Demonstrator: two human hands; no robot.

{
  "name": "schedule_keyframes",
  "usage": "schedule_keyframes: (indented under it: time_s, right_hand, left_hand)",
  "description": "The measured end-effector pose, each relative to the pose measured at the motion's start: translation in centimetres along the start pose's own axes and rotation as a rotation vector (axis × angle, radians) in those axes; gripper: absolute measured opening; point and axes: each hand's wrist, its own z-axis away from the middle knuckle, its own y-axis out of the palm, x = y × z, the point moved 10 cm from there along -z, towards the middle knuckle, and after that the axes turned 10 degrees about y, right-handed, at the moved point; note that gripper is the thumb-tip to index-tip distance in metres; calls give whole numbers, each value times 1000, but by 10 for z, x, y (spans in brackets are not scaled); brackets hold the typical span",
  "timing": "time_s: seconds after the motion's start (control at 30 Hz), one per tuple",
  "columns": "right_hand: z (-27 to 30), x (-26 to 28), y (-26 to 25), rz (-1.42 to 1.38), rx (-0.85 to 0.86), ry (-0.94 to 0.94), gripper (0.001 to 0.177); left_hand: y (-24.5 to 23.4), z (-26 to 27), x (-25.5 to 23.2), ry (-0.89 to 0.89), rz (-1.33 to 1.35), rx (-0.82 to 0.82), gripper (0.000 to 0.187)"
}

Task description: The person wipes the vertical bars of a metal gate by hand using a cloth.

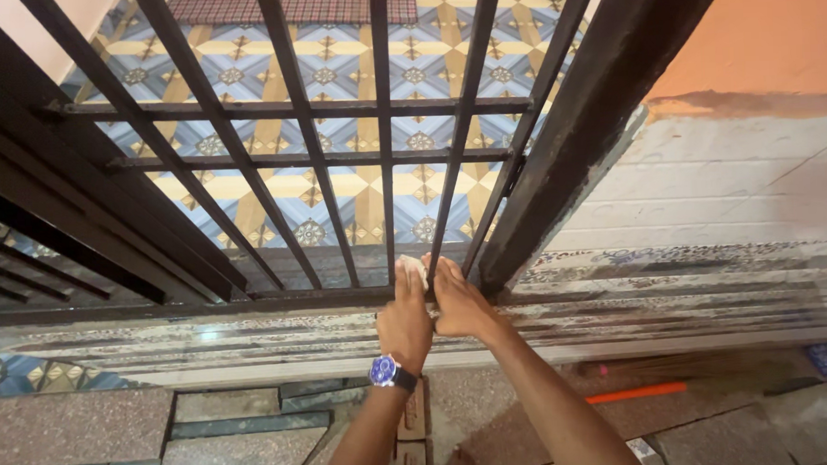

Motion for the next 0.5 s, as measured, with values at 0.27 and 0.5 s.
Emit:
schedule_keyframes:
  time_s: [0.27,0.5]
  right_hand:
    - [-5,-4,8,25,15,-51,103]
    - [-4,1,2,48,7,-39,102]
  left_hand:
    - [24,-14,11,48,-7,40,63]
    - [27,4,14,114,-36,171,58]
